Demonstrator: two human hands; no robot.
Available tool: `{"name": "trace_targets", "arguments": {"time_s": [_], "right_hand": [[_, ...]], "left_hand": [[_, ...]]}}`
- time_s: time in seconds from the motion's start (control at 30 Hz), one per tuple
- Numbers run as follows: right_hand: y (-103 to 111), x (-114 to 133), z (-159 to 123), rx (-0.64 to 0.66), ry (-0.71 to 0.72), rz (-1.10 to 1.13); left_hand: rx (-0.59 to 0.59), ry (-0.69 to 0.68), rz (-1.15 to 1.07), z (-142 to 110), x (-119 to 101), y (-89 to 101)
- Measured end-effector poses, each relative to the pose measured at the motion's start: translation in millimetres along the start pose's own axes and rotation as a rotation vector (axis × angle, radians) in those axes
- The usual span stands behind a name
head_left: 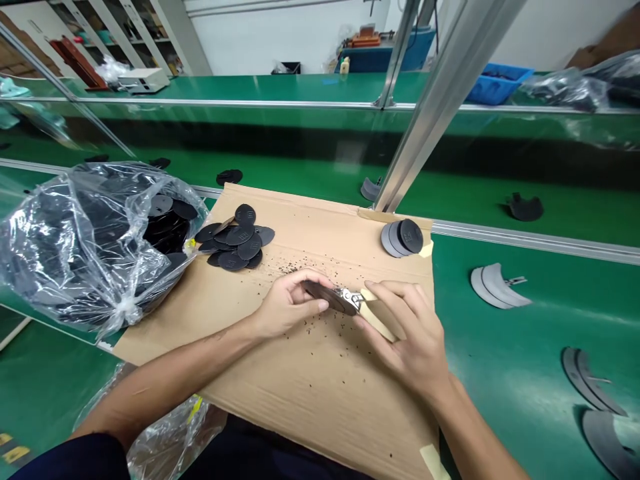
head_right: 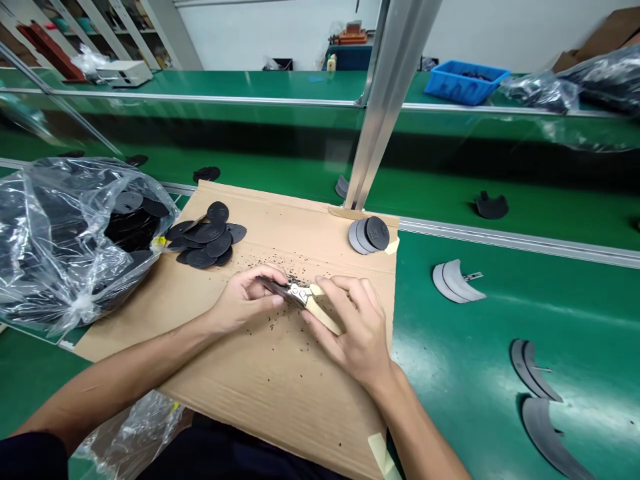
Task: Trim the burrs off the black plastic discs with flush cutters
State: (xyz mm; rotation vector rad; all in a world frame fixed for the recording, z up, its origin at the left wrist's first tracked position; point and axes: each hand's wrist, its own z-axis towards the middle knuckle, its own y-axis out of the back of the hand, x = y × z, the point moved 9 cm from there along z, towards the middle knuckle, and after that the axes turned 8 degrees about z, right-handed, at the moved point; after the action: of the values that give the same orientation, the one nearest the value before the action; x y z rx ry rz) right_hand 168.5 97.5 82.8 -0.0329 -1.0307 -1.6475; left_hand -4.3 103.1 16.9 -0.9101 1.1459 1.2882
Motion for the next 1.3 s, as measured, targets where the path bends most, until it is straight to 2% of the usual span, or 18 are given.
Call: {"name": "trace_targets", "arguments": {"time_s": [0.2,0.37,0.43,0.57,0.8,1.1,1.3], "right_hand": [[-10.1,9.4,-4.7,0.089,0.066,0.084],[5.9,0.5,2.0,0.003,0.042,-0.013],[9.1,-3.0,4.5,0.007,0.047,-0.038],[4.5,-3.4,5.5,0.078,0.086,-0.002],[-2.6,-0.9,1.8,0.130,0.116,-0.030],[0.3,1.8,2.3,0.148,0.125,-0.111],[1.6,5.7,2.2,0.147,0.125,-0.090]], "left_hand": [[-0.003,-0.156,0.227,-3.5,-18.2,-6.6],[-0.066,-0.095,0.126,-4.6,-10.8,-0.8],[-0.081,-0.075,0.094,-5.2,-9.5,0.6],[-0.073,-0.102,0.109,-5.6,-14.4,0.5],[-0.041,-0.202,0.188,-6.5,-20.5,-1.9],[-0.046,-0.246,0.230,-7.2,-25.4,-2.2],[-0.039,-0.238,0.240,-8.1,-23.5,-2.5]]}}
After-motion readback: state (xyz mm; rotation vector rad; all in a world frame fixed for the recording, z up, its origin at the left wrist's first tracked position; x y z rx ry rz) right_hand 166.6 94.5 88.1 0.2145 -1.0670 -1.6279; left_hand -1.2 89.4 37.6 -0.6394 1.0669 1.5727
